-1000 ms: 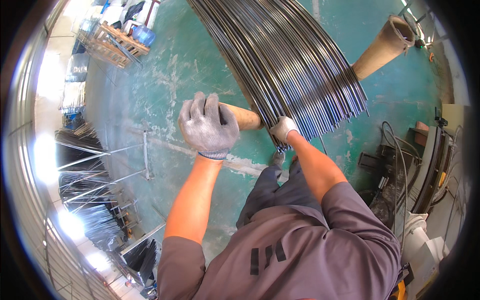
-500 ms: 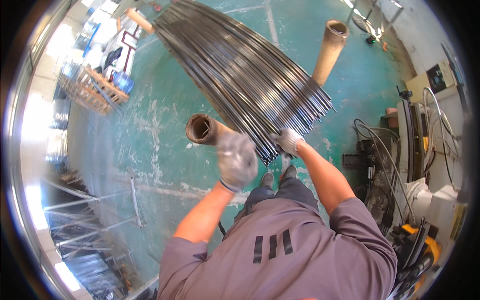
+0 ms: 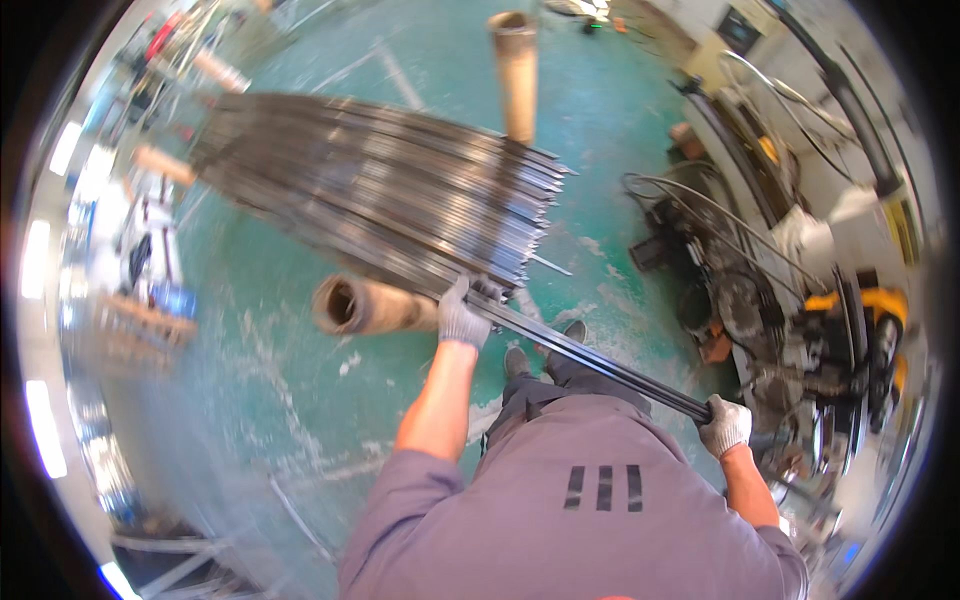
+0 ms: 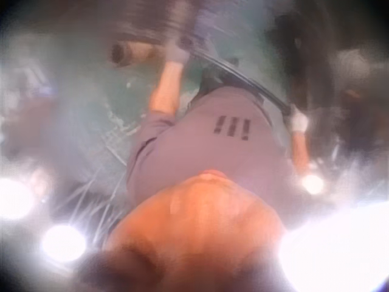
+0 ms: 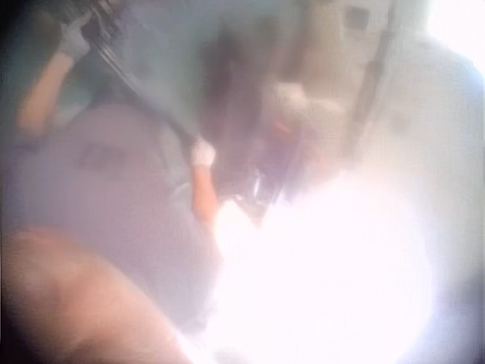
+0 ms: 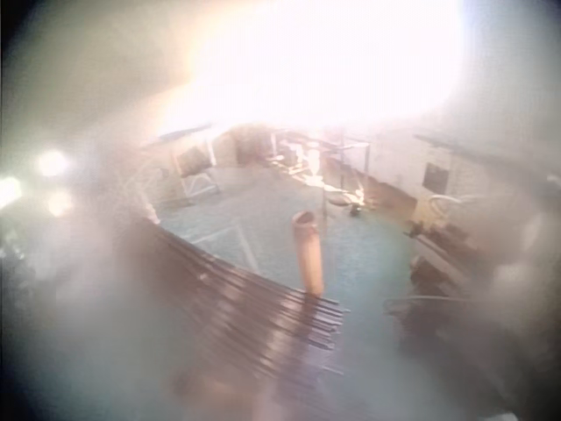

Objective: The person picks up several metal strips from a rack, feeds them into a industrial bending machine, and kemudian places the bent strips onto a secondary storage rack.

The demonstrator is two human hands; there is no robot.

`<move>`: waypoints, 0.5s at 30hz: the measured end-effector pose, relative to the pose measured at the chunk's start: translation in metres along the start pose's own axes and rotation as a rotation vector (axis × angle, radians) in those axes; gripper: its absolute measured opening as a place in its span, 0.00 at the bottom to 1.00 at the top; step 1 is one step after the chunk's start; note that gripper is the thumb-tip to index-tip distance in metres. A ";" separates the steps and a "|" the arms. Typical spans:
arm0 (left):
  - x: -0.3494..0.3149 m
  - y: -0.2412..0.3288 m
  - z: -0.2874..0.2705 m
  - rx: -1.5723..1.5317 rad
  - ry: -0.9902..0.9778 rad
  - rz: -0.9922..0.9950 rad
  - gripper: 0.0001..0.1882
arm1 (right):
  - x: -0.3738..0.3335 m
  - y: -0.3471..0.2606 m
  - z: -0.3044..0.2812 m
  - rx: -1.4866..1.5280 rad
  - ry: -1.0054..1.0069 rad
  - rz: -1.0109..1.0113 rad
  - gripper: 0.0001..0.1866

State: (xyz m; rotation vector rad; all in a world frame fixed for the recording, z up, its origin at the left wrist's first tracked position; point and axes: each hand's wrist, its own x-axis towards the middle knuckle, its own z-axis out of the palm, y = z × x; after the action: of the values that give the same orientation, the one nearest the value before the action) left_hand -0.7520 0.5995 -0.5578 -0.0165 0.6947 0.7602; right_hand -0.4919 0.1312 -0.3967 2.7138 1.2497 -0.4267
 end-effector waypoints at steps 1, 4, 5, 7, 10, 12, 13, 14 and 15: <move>-0.007 -0.011 -0.004 -0.047 0.002 -0.056 0.11 | -0.014 0.015 0.012 -0.001 0.055 0.006 0.13; -0.045 -0.044 0.010 -0.011 0.009 -0.203 0.08 | -0.057 0.062 0.044 0.006 0.043 0.094 0.07; -0.058 -0.047 0.027 0.015 0.048 -0.215 0.08 | -0.068 0.076 0.049 0.004 0.020 0.148 0.06; -0.065 -0.045 0.052 0.047 0.085 -0.191 0.07 | -0.090 0.115 0.053 -0.042 0.033 0.199 0.06; -0.070 -0.030 0.096 0.203 -0.113 -0.131 0.06 | -0.137 0.182 0.057 -0.026 0.155 0.428 0.02; -0.064 -0.029 0.127 0.178 -0.152 -0.042 0.03 | -0.164 0.226 0.062 0.001 0.259 0.633 0.01; -0.066 -0.040 0.144 0.258 -0.186 -0.018 0.03 | -0.177 0.246 0.070 -0.067 0.346 0.762 0.02; -0.069 -0.057 0.163 0.337 -0.223 0.008 0.03 | -0.188 0.267 0.086 -0.137 0.430 0.891 0.04; -0.073 -0.091 0.183 0.349 -0.269 -0.002 0.03 | -0.206 0.296 0.129 -0.393 0.609 1.014 0.08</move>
State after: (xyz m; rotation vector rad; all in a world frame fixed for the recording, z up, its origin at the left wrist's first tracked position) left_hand -0.6264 0.5332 -0.3930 0.3962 0.5613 0.6165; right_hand -0.4206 -0.2403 -0.4581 2.7184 -0.1338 0.7037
